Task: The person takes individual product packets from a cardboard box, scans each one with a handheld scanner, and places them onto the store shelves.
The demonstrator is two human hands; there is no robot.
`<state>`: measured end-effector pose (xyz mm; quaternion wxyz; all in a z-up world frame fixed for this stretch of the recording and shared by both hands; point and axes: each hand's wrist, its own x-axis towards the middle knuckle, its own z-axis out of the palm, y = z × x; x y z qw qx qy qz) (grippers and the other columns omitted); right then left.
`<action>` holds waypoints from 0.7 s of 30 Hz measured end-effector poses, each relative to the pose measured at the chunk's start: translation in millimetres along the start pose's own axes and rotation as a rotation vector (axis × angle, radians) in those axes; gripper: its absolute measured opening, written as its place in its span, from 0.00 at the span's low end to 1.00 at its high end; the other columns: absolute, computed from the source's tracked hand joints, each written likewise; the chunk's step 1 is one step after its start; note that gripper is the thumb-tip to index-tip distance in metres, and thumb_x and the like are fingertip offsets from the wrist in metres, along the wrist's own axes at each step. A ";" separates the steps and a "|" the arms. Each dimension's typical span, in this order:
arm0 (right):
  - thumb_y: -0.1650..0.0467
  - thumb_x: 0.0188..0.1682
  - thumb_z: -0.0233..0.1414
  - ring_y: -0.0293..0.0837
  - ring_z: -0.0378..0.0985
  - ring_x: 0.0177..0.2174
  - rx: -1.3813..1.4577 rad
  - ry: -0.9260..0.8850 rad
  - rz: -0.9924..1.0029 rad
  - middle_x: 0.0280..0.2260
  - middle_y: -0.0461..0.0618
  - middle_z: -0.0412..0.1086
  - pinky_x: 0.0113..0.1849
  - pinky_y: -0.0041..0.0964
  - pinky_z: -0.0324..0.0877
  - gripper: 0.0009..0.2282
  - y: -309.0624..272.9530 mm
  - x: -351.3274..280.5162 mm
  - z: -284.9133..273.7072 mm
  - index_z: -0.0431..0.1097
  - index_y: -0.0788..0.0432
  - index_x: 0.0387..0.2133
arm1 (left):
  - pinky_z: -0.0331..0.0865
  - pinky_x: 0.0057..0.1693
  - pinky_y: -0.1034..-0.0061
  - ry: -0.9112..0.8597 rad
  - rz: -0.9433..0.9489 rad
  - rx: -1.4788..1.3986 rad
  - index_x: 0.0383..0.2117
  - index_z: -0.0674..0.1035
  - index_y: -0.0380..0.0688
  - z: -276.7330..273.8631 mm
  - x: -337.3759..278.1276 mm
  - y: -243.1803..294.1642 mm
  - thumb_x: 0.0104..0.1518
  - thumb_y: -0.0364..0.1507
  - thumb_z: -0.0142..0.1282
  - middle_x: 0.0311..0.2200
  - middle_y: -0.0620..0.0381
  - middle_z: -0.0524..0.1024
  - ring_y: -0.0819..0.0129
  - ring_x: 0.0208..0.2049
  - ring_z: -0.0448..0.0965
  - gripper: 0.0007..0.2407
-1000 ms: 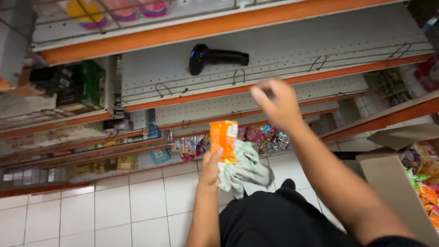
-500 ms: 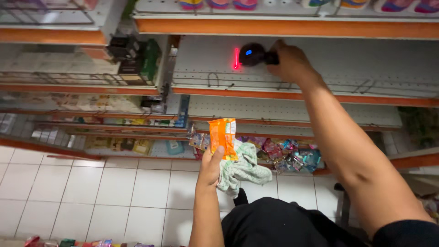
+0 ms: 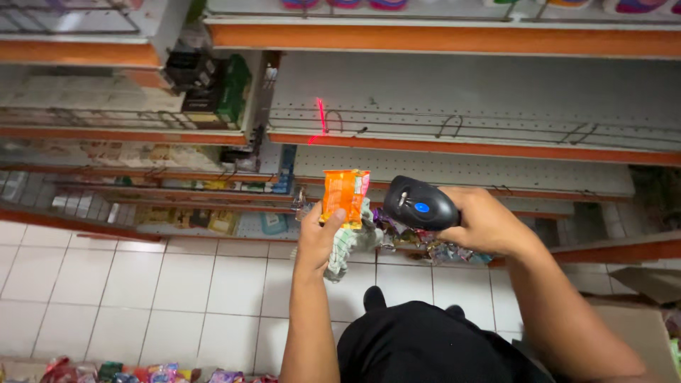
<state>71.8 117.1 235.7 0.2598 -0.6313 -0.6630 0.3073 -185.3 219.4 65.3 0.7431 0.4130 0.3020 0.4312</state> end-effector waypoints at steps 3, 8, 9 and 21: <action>0.72 0.30 0.65 0.47 0.85 0.34 0.010 -0.010 0.128 0.33 0.51 0.81 0.40 0.39 0.75 0.20 -6.1 -1.0 -3.0 0.76 0.56 0.41 | 0.73 0.52 0.75 -0.005 0.014 0.058 0.49 0.78 0.32 3.6 5.1 0.1 0.60 0.27 0.59 0.43 0.53 0.81 0.72 0.43 0.80 0.14; 0.72 0.30 0.65 0.47 0.83 0.33 0.002 0.024 0.054 0.33 0.53 0.80 0.37 0.39 0.74 0.22 0.2 -2.0 -13.8 0.75 0.57 0.42 | 0.73 0.52 0.76 -0.027 0.070 0.082 0.48 0.79 0.31 4.7 7.2 -3.2 0.61 0.27 0.59 0.43 0.54 0.81 0.73 0.42 0.80 0.13; 0.70 0.31 0.65 0.47 0.83 0.32 -0.017 0.039 0.058 0.32 0.53 0.80 0.37 0.40 0.74 0.20 4.1 -1.6 -15.8 0.74 0.57 0.40 | 0.73 0.52 0.76 -0.030 0.080 0.084 0.49 0.79 0.31 4.5 5.8 -3.3 0.61 0.27 0.59 0.43 0.54 0.81 0.73 0.43 0.80 0.13; 0.64 0.42 0.63 0.65 0.75 0.45 -0.538 0.514 0.057 0.45 0.65 0.73 0.45 0.53 0.69 0.23 106.3 134.9 -100.0 0.71 0.62 0.49 | 0.74 0.55 0.71 -0.029 0.013 -0.334 0.52 0.75 0.34 8.8 -13.0 -13.1 0.63 0.40 0.50 0.48 0.52 0.79 0.67 0.47 0.80 0.21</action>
